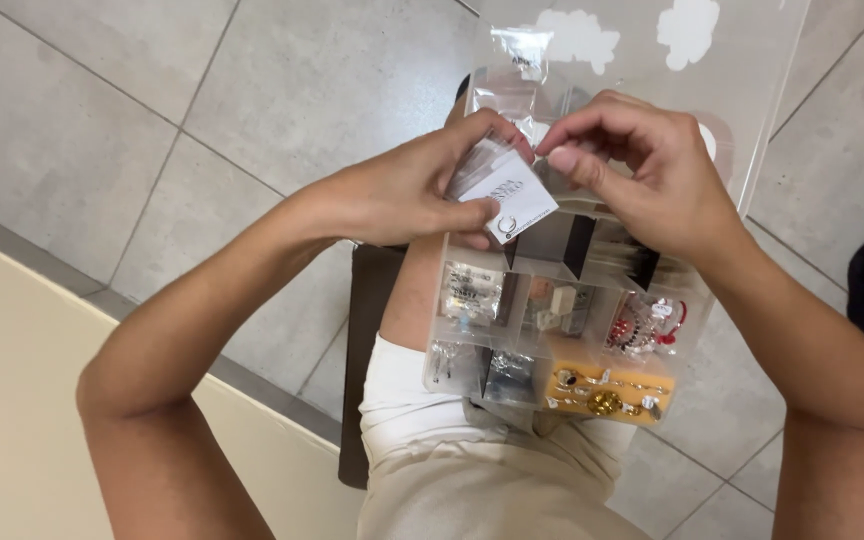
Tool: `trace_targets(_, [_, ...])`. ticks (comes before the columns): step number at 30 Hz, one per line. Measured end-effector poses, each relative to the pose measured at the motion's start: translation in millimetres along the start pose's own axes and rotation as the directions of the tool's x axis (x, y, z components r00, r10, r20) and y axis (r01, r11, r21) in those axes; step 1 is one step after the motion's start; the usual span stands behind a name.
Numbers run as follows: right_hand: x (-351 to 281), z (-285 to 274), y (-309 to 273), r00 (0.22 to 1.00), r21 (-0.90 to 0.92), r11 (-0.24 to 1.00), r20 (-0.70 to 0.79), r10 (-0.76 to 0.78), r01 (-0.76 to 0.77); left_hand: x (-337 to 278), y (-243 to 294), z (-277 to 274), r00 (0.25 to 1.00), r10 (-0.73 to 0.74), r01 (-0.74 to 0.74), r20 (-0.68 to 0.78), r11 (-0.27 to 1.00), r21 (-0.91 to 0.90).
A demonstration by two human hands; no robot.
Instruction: Sorting and organizing small jewelry components and bags into a plastic compartment box.
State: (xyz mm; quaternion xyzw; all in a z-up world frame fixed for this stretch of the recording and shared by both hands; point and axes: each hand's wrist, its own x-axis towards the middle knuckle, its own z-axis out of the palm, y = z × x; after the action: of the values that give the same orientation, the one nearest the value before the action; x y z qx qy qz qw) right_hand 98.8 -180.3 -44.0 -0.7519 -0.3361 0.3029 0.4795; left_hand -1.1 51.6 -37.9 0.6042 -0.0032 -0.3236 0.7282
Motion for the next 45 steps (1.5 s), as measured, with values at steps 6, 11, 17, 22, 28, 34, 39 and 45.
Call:
trace_targets(6, [-12.8, 3.7, -15.2, 1.000, 0.053, 0.998, 0.000, 0.018, -0.018, 2.8, 10.6, 8.6, 0.994, -0.044, 0.063, -0.095, 0.977, 0.203])
trace_targets(11, [-20.8, -5.4, -2.8, 1.000, 0.069, 0.998, -0.004, 0.010, -0.010, 0.0, 3.4, 7.3, 0.993, -0.007, 0.027, -0.115, 0.985, 0.170])
trace_targets(17, [-26.6, -36.5, 54.2, 0.967, 0.684, 0.691, -0.084, -0.241, 0.232, -9.1, -7.2, 2.1, 0.983, 0.172, -0.174, -0.060, 0.984, -0.040])
trace_targets(22, [-18.6, -35.1, 39.8, 0.809, 0.983, 0.148, 0.000, -0.588, 0.107, -12.4, -0.6, 5.4, 0.983, -0.089, 0.088, -0.158, 0.996, -0.014])
trace_targets(28, [-16.4, -42.1, 44.5, 0.778, 0.976, 0.191, 0.041, -0.628, 0.103, -12.8, 2.6, 8.6, 0.984, -0.100, 0.100, -0.148, 0.995, -0.012])
trace_targets(34, [6.8, -53.0, 68.3, 0.991, 0.445, 0.887, -0.102, -0.088, 0.125, -14.4, -6.8, 2.0, 0.996, 0.084, -0.084, -0.035, 0.996, 0.006])
trace_targets(39, [47.4, -42.4, 82.8, 0.972, 0.091, 0.994, -0.221, 0.081, -0.063, -18.6, -5.3, 2.9, 0.996, 0.051, -0.046, -0.076, 0.996, 0.074])
trace_targets(45, [52.9, -39.0, 90.9, 0.968, -0.231, 0.971, -0.249, 0.005, -0.064, -21.8, -9.6, 0.9, 0.995, 0.023, -0.016, -0.092, 0.997, 0.078])
